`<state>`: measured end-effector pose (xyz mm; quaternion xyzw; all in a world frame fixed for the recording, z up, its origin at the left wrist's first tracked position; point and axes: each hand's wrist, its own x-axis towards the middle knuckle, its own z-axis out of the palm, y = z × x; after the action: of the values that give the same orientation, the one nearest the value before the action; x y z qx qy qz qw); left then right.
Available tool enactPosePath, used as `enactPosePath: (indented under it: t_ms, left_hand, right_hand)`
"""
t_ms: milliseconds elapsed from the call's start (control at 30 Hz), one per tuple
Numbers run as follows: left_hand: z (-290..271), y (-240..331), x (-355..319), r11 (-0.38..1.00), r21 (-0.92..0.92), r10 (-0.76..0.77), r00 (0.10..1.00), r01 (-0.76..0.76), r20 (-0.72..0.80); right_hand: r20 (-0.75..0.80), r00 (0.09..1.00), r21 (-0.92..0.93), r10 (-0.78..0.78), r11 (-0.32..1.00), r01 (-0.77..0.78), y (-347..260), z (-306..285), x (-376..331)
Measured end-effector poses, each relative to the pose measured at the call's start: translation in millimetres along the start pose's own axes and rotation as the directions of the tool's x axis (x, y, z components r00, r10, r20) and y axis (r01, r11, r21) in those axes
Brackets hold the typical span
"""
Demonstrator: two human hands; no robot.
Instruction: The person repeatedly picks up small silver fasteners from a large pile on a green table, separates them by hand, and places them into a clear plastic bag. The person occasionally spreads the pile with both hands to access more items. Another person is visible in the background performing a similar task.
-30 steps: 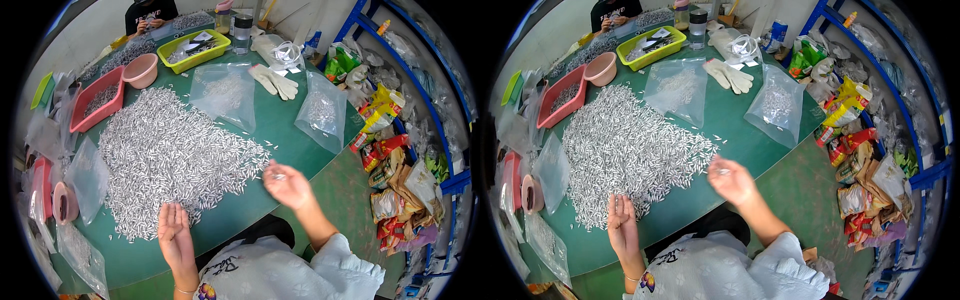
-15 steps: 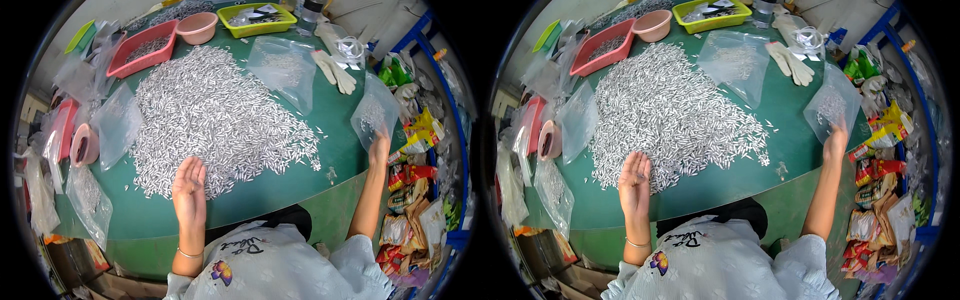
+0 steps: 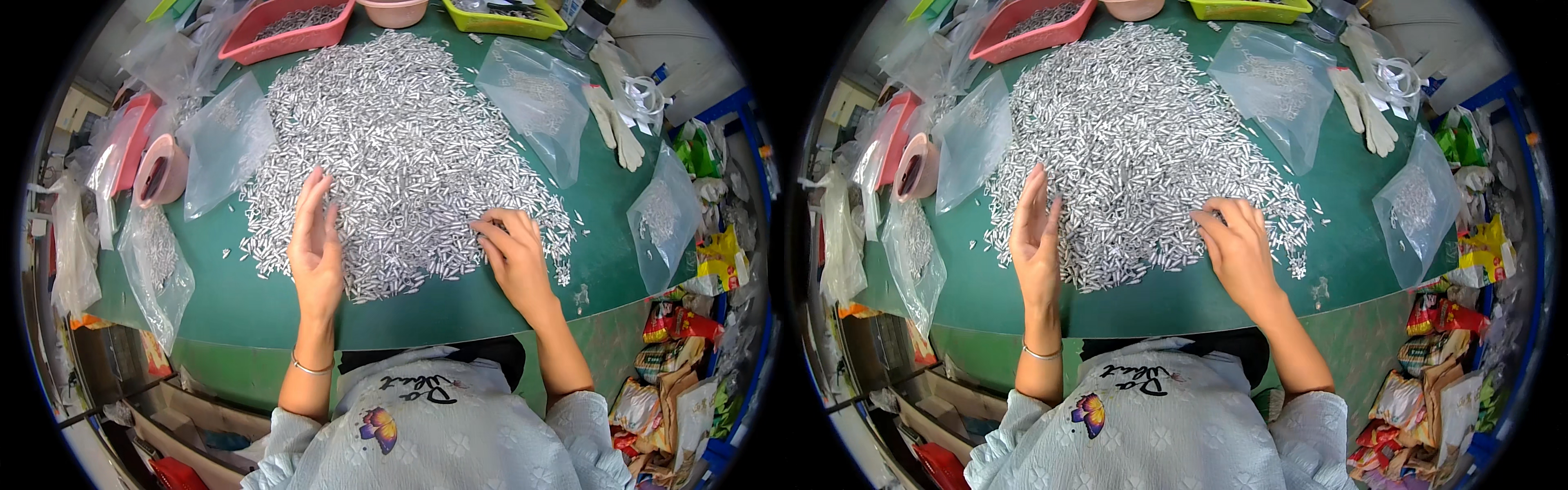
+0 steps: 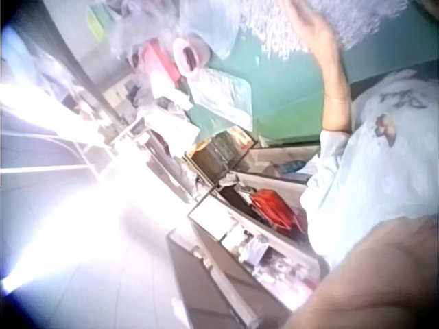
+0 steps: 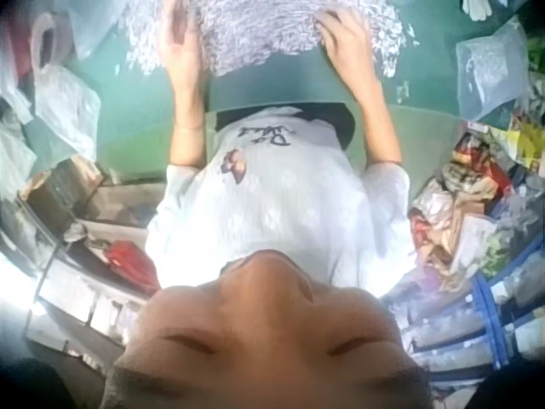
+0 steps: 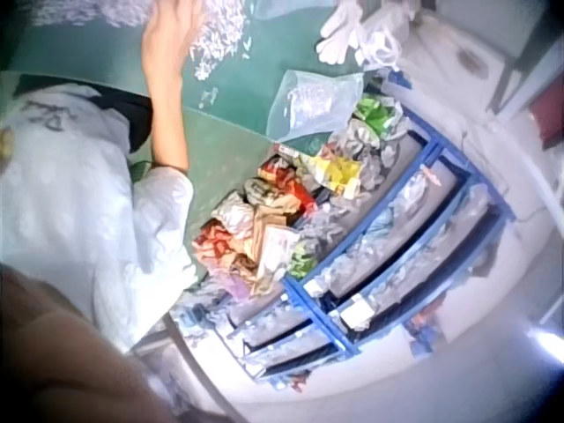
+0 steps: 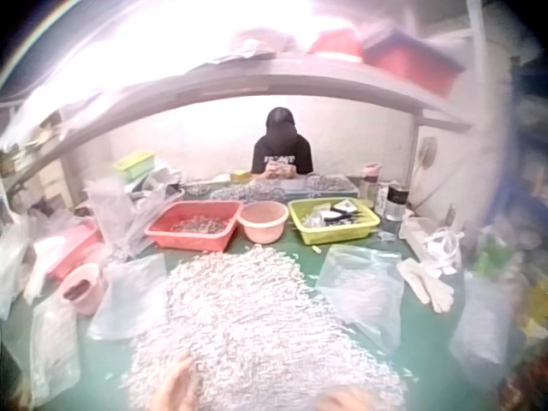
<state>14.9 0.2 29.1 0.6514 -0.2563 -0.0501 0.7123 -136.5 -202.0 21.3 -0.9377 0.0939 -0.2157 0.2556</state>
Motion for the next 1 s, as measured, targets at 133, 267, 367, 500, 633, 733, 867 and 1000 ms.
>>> enactPosePath:
  t_ms: [133,267,367,500,633,733,867,1000]
  left_hand:
    - [-6,-1,-20,0.997,0.028,-0.069,0.997,0.07,-0.028]
    - [8,6,-45,0.926,0.378,-0.069,0.983,0.0,0.171]
    - [20,-2,-49,0.761,0.63,0.016,0.974,-0.158,0.225]
    - [33,-3,-49,0.682,0.715,-0.022,0.973,-0.155,0.232]
    - [34,-3,-46,0.671,0.723,-0.031,0.968,-0.166,0.251]
    - [29,14,-52,0.877,0.465,-0.252,0.941,0.122,0.228]
    - [22,22,-78,0.392,-0.411,-0.658,0.564,0.823,0.5]
    - [14,19,-90,0.096,-0.44,-0.682,0.381,0.893,0.624]
  right_hand:
    - [-0.003,0.999,-0.129,-0.041,0.991,0.041,-4,11,10]
    - [-0.103,0.99,-0.133,-0.092,0.988,0.078,2,11,9]
    - [-0.149,0.987,-0.122,-0.064,0.991,0.046,1,12,11]
    - [-0.166,0.986,0.051,0.029,0.998,-0.021,-10,9,10]
    - [-0.093,0.993,0.241,0.077,0.969,-0.053,-21,11,2]
    - [-0.066,0.993,0.356,0.095,0.932,-0.066,-36,15,-5]
    - [0.098,0.976,0.383,-0.196,0.912,0.145,-64,9,-7]
    - [0.034,0.999,0.409,-0.019,0.913,0.003,-48,21,-2]
